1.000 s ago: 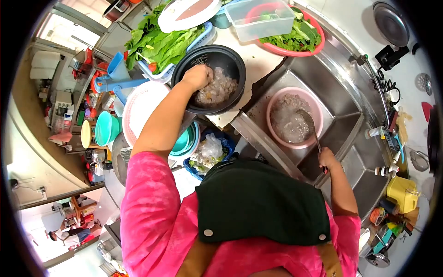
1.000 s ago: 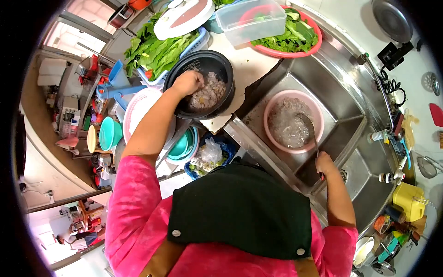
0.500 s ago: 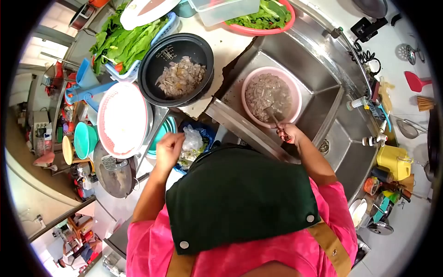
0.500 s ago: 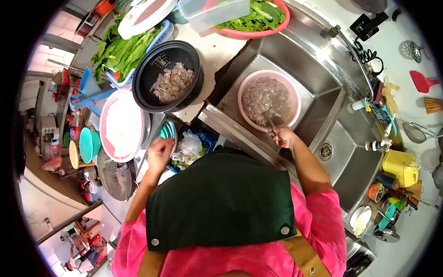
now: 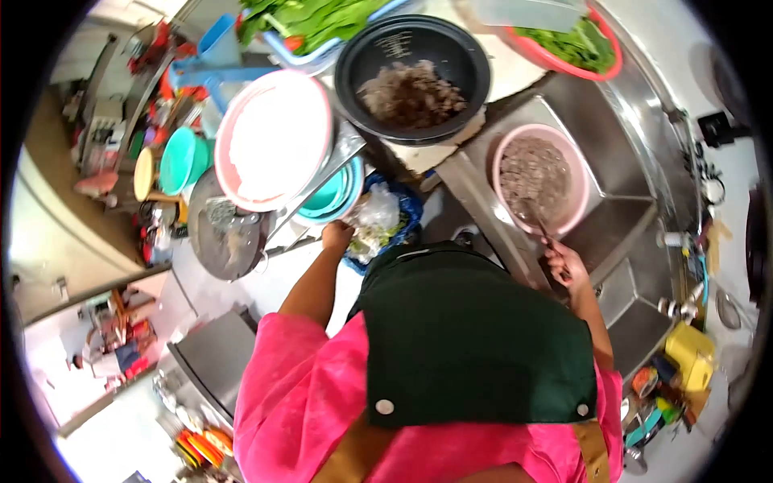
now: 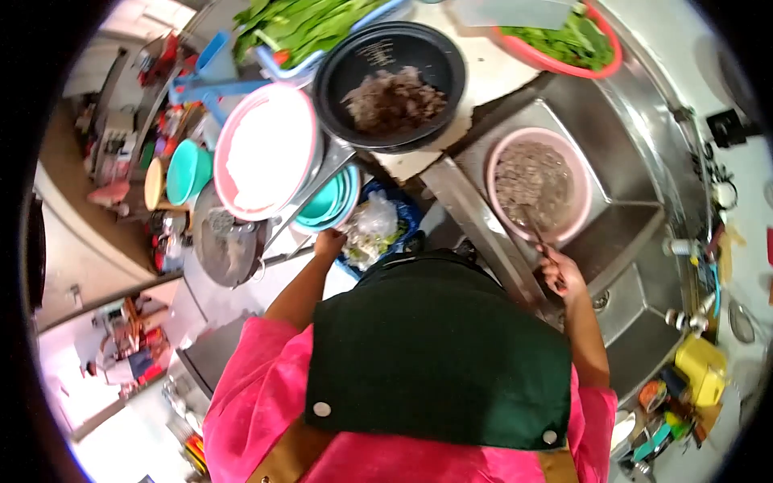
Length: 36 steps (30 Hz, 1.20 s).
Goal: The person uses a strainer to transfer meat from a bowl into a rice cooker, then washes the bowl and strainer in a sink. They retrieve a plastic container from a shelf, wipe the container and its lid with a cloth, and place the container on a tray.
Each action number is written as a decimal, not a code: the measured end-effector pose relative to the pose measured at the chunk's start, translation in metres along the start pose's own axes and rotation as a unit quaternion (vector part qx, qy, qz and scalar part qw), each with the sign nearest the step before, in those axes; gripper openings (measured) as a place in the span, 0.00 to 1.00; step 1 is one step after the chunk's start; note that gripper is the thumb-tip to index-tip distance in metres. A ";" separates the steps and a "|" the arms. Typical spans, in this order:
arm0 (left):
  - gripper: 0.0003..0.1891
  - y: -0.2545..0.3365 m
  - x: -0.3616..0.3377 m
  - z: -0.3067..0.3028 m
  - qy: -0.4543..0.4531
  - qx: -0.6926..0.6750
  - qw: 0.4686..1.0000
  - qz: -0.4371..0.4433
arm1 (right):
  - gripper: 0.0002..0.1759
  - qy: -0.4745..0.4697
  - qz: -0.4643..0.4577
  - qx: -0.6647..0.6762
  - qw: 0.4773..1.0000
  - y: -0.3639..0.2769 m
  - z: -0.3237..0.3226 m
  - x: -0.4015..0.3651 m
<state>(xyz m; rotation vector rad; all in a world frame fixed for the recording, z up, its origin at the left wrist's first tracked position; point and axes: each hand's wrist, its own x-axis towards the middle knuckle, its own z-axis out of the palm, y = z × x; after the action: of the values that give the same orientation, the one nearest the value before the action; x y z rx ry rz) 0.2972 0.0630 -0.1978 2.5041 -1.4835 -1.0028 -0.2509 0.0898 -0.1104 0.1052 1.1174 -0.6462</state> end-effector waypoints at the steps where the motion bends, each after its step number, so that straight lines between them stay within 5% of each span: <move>1: 0.11 0.005 -0.004 -0.001 0.013 -0.015 1.000 -0.015 | 0.12 -0.022 0.014 0.025 0.999 0.001 -0.009 -0.003; 5: 0.15 0.000 0.001 0.015 0.002 0.028 0.999 -0.029 | 0.14 -0.009 -0.012 -0.003 1.000 0.006 -0.002 -0.037; 13: 0.25 -0.052 0.039 0.046 -0.096 0.187 0.963 0.168 | 0.15 -0.076 -0.105 0.068 0.989 0.029 0.002 -0.082; 14: 0.21 -0.022 0.016 0.023 -0.097 0.162 0.975 0.112 | 0.15 -0.071 -0.113 0.070 0.989 0.032 0.004 -0.087; 16: 0.16 -0.038 0.043 0.036 -0.130 0.380 0.886 0.231 | 0.14 -0.064 -0.128 0.089 0.986 0.034 0.012 -0.094; 19: 0.12 -0.041 0.052 0.026 -0.147 0.327 0.890 0.281 | 0.11 -0.009 -0.152 0.080 0.985 0.032 0.024 -0.097; 20: 0.11 -0.019 0.049 0.020 -0.190 0.457 0.828 0.263 | 0.11 -0.011 -0.158 0.082 0.984 0.032 0.025 -0.099; 22: 0.11 -0.001 0.038 0.004 -0.184 0.325 0.890 0.260 | 0.12 -0.016 -0.160 0.100 0.982 0.032 0.028 -0.104; 23: 0.14 -0.005 0.035 0.007 -0.118 0.173 0.959 0.190 | 0.12 -0.018 -0.163 0.101 0.981 0.031 0.030 -0.111; 32: 0.15 0.025 0.007 -0.012 -0.156 0.091 0.971 0.159 | 0.18 0.047 -0.297 0.068 0.951 0.029 0.071 -0.196; 36: 0.16 0.016 0.011 -0.012 -0.202 0.068 0.972 0.103 | 0.18 0.028 -0.272 0.049 0.961 0.029 0.070 -0.176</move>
<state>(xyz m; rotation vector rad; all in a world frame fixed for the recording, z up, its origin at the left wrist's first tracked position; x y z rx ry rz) 0.2952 0.0423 -0.1876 2.2551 -1.9315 -1.4816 -0.2280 0.1618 0.0663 -0.1057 1.1751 -1.1969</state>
